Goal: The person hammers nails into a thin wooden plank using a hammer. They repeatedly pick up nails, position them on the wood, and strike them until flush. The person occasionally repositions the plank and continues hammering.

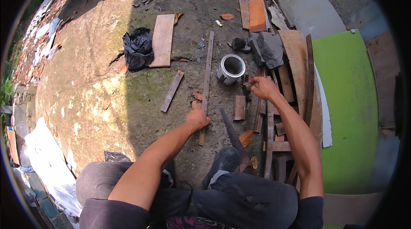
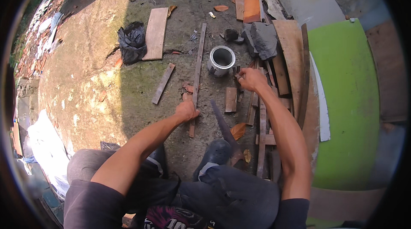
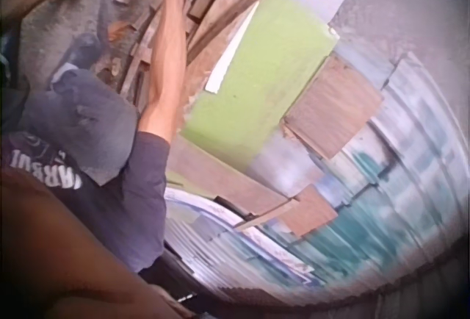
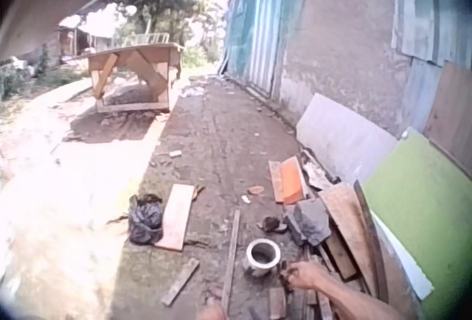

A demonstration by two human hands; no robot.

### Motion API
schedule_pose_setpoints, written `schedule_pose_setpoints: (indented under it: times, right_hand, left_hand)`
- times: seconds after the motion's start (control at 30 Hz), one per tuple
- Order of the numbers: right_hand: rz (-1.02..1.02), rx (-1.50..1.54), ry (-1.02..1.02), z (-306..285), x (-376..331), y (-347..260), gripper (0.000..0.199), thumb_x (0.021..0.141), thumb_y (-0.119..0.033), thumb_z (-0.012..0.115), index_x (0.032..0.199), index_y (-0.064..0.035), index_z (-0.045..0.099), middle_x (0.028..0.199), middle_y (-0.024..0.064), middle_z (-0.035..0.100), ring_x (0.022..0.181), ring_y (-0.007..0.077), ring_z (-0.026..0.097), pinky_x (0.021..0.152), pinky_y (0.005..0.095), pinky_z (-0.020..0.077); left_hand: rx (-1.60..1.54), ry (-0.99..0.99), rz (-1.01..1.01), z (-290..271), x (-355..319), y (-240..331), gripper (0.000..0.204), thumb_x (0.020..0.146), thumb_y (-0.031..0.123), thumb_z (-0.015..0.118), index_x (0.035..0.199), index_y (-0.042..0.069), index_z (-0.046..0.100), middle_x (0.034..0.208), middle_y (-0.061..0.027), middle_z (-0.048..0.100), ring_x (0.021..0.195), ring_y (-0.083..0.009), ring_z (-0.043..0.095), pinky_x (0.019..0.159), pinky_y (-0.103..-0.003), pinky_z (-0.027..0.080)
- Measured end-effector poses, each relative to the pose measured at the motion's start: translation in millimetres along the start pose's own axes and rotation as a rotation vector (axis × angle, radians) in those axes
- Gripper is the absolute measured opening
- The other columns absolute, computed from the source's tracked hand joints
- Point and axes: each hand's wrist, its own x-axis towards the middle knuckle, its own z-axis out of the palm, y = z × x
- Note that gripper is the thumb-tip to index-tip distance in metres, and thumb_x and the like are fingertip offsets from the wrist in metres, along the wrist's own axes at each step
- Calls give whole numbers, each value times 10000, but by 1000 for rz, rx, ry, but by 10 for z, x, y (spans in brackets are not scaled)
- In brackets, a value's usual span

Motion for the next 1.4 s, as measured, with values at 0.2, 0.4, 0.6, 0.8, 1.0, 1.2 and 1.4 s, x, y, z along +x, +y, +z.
schedule_pose_setpoints:
  times: [0.2, 0.4, 0.6, 0.8, 1.0, 1.2, 1.4]
  right_hand:
    - [39, 112, 73, -228, -231, 16, 396, 720, -300, 702, 1076, -127, 726, 1049, 186, 714, 1018, 329, 673, 901, 410, 509]
    - [10, 225, 149, -452, -629, -479, 370, 735, -286, 702, 994, -23, 707, 879, 150, 710, 843, 248, 684, 790, 354, 512]
    - [1, 315, 171, -121, -687, -444, 397, 729, -327, 708, 988, -26, 721, 912, 171, 706, 871, 265, 683, 802, 365, 519]
    - [34, 401, 40, 241, -580, -443, 398, 722, -340, 712, 977, -34, 725, 915, 189, 718, 896, 308, 700, 813, 388, 532]
    - [-46, 423, 117, 592, -479, -424, 377, 730, -330, 710, 949, -24, 711, 884, 178, 721, 851, 325, 701, 782, 399, 533]
    - [-58, 582, 215, 732, -343, -246, 327, 800, -334, 721, 905, -25, 701, 863, 174, 712, 839, 317, 698, 763, 396, 526]
    - [-74, 777, 157, 845, -188, -184, 324, 858, -346, 708, 888, -24, 700, 797, 86, 690, 728, 181, 633, 692, 344, 491]
  left_hand:
    - [-57, -94, 47, 301, -90, 168, 443, 851, 400, 660, 1092, 32, 716, 1092, -212, 701, 1043, -357, 679, 911, -426, 543]
    - [-22, -41, 63, 24, -184, 185, 537, 917, 480, 563, 1090, -8, 704, 1113, -212, 694, 1077, -335, 666, 899, -412, 535]
    - [99, 651, 80, -357, 348, -460, 464, 887, 437, 619, 1097, 28, 563, 1100, -156, 588, 1072, -332, 578, 839, -466, 492]
    - [173, 677, -161, -612, 278, -976, 435, 876, 369, 655, 1112, 35, 508, 1129, -127, 512, 1131, -304, 503, 881, -446, 446]
    - [180, 761, 33, -410, 213, -1147, 414, 931, 366, 584, 1156, 23, 527, 1075, -162, 558, 1058, -334, 560, 873, -434, 458]
    - [105, 340, 565, -30, -173, -895, 493, 975, 427, 518, 1314, 72, 467, 1101, -169, 616, 979, -368, 645, 819, -467, 524]
    - [206, 270, 499, 33, -197, -446, 490, 972, 503, 501, 1328, 167, 494, 1103, -169, 625, 914, -382, 663, 709, -477, 550]
